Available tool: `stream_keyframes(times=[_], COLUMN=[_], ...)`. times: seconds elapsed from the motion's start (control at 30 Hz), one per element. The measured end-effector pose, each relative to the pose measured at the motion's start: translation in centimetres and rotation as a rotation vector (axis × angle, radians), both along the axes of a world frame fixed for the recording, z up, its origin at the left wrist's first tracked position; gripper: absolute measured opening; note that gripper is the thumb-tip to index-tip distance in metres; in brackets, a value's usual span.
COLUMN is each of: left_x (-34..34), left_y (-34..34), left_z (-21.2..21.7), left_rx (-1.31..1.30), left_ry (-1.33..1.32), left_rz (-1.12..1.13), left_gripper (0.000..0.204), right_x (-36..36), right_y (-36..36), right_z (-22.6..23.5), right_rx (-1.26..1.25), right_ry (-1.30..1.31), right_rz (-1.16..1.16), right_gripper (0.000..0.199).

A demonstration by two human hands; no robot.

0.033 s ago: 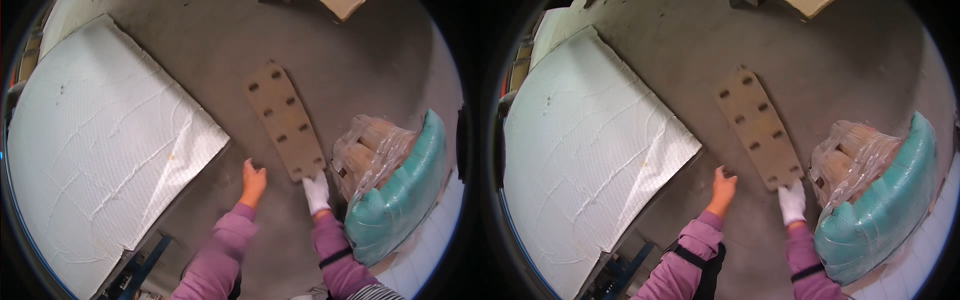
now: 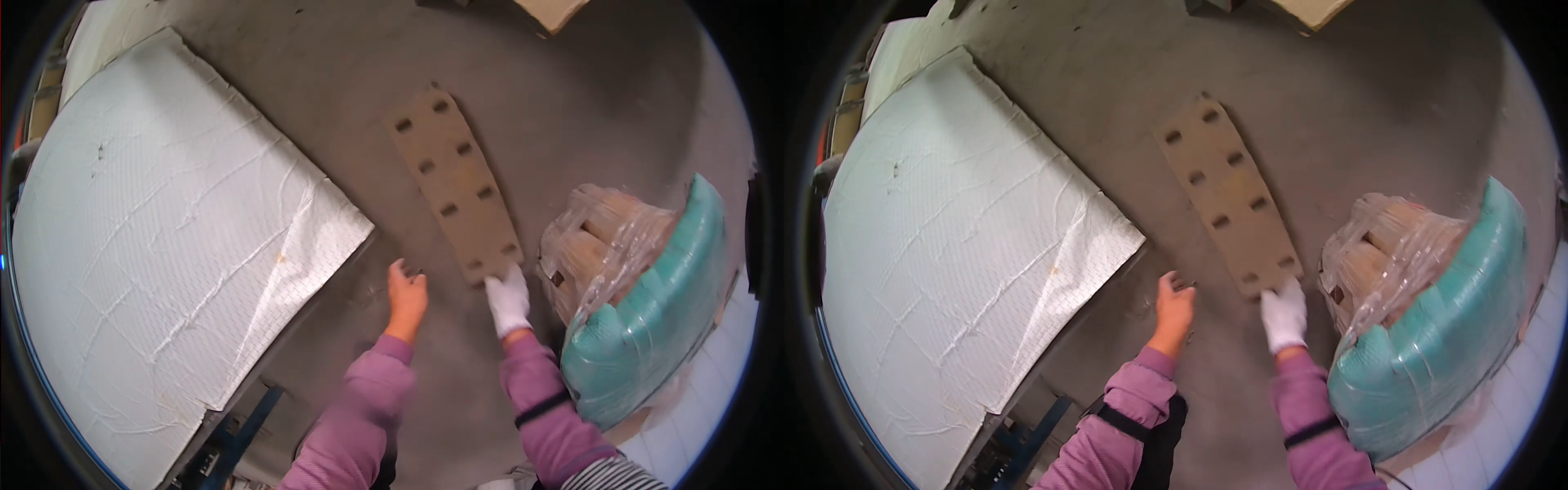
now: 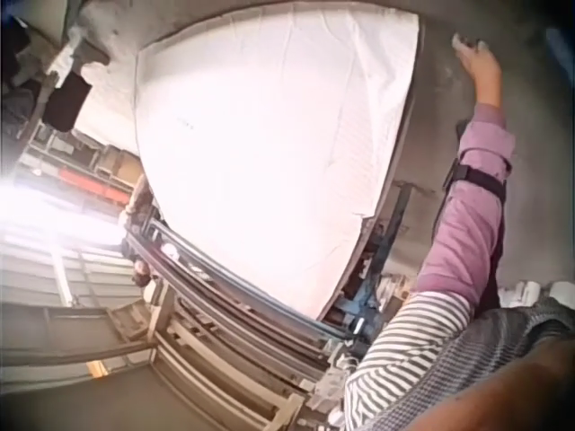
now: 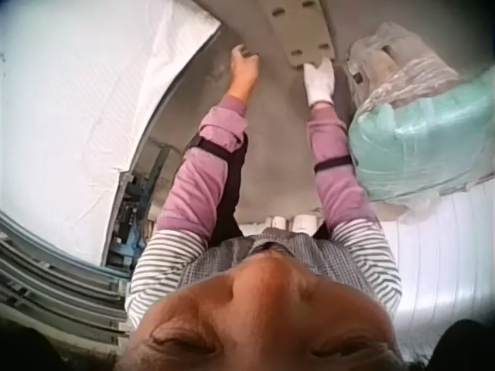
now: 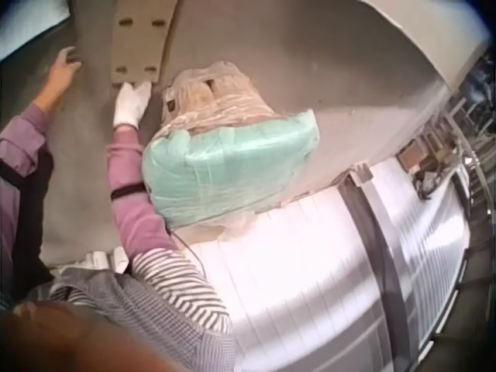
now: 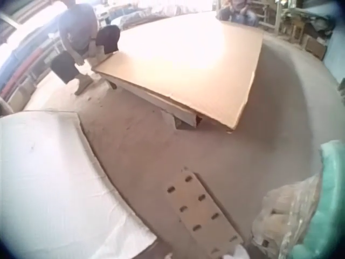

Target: Stacking large building panels/boards with the help of coworkers in a manufacturing facility.

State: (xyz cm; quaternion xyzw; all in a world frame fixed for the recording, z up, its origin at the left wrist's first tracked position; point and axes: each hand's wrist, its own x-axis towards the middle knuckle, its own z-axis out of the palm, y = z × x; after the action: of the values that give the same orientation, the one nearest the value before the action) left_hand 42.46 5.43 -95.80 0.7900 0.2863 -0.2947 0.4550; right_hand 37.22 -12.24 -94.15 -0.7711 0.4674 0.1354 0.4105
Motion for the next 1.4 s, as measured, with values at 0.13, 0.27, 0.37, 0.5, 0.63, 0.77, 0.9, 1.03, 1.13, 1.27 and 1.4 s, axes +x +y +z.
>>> stream_keyframes(times=[0.13, 0.27, 0.37, 0.5, 0.63, 0.77, 0.9, 1.03, 1.13, 1.27, 1.4], left_x=[-1.8, -2.9, -4.5, 1.4, 2.7, 1.7, 2.3, 2.8, 2.3, 3.5, 4.1], left_y=[2.4, 3.7, 6.2, 6.8, 11.3, 12.2, 12.2, 12.5, 11.9, 11.4, 11.5], left_z=[7.5, 21.0, 25.8, 31.8, 29.0, 20.4, 11.3, 9.9, 11.4, 10.7, 11.0], left_rx=[-0.093, -0.334, -0.325, -0.466, -0.569, -0.46, -0.381, -0.112, -0.071, -0.073, -0.119], left_ry=[0.134, 0.245, 0.321, 0.355, 0.28, 0.416, 0.133, -0.137, -0.164, -0.146, -0.176], left_rz=[0.09, 0.322, 0.347, 0.578, 0.94, 1.097, 1.296, 1.853, 1.853, 1.846, 1.674], left_gripper=[0.057, 0.056, 0.055, 0.056, 0.064, 0.076, 0.077, 0.073, 0.064, 0.06, 0.067], right_x=[10.5, 16.0, 15.7, 19.9, 32.5, 40.2, 44.2, 44.3, 46.8, 51.2, 52.6], right_y=[1.4, 4.8, 6.2, -0.1, -1.3, -3.6, -3.1, -0.7, 3.1, 6.6, 13.0], right_z=[2.3, 13.7, 22.7, 26.8, 26.1, 14.6, 4.7, 0.4, 3.1, -0.2, 2.3], right_rx=[0.029, -0.03, 0.152, 0.129, 0.292, 0.251, 0.138, 0.126, 0.042, -0.112, -0.219], right_ry=[0.166, -0.102, 0.07, 0.176, 0.188, 0.31, 0.278, 0.117, 0.155, 0.042, 0.064], right_rz=[0.393, 0.491, 0.579, 0.484, 0.334, 0.298, 0.2, 0.514, 0.589, 0.865, 0.889], right_gripper=[0.036, 0.057, 0.057, 0.067, 0.078, 0.078, 0.068, 0.045, 0.045, 0.049, 0.048])
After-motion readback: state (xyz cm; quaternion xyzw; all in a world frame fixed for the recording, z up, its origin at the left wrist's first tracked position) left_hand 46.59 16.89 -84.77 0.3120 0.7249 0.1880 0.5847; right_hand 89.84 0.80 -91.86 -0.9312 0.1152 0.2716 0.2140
